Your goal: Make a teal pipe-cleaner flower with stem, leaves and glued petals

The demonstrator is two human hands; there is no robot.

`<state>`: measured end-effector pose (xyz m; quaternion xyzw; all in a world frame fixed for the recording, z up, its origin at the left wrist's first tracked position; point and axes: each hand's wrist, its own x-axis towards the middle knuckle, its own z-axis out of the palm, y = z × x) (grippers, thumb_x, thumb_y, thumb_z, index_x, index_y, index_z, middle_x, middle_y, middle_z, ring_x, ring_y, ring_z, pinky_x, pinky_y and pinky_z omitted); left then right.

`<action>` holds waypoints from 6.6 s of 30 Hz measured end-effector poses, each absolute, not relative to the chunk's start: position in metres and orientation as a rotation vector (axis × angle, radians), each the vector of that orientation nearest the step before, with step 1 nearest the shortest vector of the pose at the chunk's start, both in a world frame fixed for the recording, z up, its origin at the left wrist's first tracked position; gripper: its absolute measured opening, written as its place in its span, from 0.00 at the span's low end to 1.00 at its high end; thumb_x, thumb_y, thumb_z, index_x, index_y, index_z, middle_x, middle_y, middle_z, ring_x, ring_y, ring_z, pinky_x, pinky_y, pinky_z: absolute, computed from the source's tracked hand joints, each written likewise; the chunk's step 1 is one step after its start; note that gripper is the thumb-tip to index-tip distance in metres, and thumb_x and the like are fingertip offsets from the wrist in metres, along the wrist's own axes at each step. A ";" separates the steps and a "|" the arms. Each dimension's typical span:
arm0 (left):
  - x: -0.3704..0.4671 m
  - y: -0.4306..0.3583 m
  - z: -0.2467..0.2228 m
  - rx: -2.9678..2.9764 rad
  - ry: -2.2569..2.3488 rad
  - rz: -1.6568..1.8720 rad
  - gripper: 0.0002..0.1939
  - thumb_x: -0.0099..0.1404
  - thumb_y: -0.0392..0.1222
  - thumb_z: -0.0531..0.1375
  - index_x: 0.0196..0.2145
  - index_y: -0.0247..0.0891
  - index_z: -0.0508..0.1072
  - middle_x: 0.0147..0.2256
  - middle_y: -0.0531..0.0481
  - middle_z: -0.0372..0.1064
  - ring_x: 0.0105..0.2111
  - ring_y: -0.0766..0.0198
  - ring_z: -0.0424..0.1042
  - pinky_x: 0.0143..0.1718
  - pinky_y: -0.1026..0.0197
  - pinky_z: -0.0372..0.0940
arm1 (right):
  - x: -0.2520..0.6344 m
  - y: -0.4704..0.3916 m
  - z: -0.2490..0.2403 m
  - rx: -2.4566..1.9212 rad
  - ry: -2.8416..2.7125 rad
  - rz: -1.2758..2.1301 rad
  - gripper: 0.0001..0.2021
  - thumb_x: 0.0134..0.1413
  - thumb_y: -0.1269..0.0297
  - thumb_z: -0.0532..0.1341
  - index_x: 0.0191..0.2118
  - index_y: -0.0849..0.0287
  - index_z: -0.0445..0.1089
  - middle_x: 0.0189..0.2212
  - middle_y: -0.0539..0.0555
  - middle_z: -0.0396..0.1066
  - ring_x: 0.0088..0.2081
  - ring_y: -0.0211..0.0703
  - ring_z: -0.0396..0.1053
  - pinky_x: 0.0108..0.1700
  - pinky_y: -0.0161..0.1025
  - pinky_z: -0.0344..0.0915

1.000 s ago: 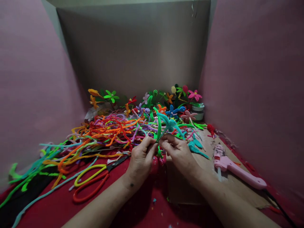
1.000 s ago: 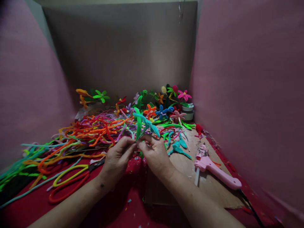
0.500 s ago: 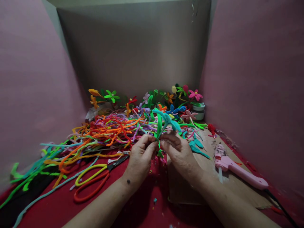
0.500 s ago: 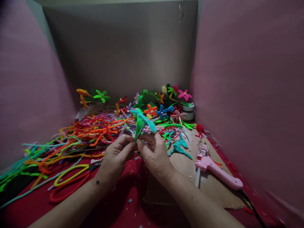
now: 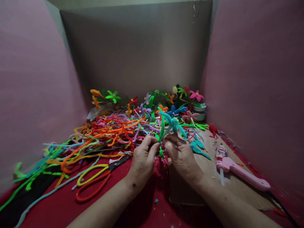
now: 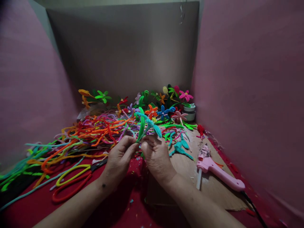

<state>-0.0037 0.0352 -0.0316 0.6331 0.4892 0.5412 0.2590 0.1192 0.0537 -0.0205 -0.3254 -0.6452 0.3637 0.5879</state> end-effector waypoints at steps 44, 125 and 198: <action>-0.001 0.027 -0.016 1.489 1.200 1.428 0.05 0.55 0.37 0.61 0.32 0.37 0.73 0.26 0.53 0.69 0.24 0.68 0.65 0.28 0.67 0.61 | 0.115 0.052 -0.023 -0.689 -1.233 1.161 0.04 0.44 0.65 0.64 0.23 0.56 0.75 0.25 0.48 0.69 0.30 0.39 0.63 0.36 0.38 0.61; -0.004 0.033 -0.029 1.221 0.912 1.401 0.06 0.59 0.38 0.58 0.25 0.34 0.68 0.17 0.57 0.63 0.15 0.74 0.60 0.19 0.70 0.55 | 0.115 0.062 -0.030 -0.301 -1.189 1.743 0.09 0.49 0.62 0.61 0.33 0.63 0.74 0.14 0.48 0.66 0.16 0.37 0.65 0.20 0.34 0.61; -0.002 0.029 -0.019 1.144 0.878 1.330 0.12 0.58 0.43 0.59 0.21 0.35 0.64 0.13 0.59 0.58 0.09 0.76 0.52 0.11 0.72 0.51 | 0.123 0.049 -0.012 -0.657 -1.296 1.248 0.03 0.45 0.66 0.63 0.29 0.56 0.75 0.23 0.47 0.68 0.27 0.35 0.62 0.33 0.34 0.60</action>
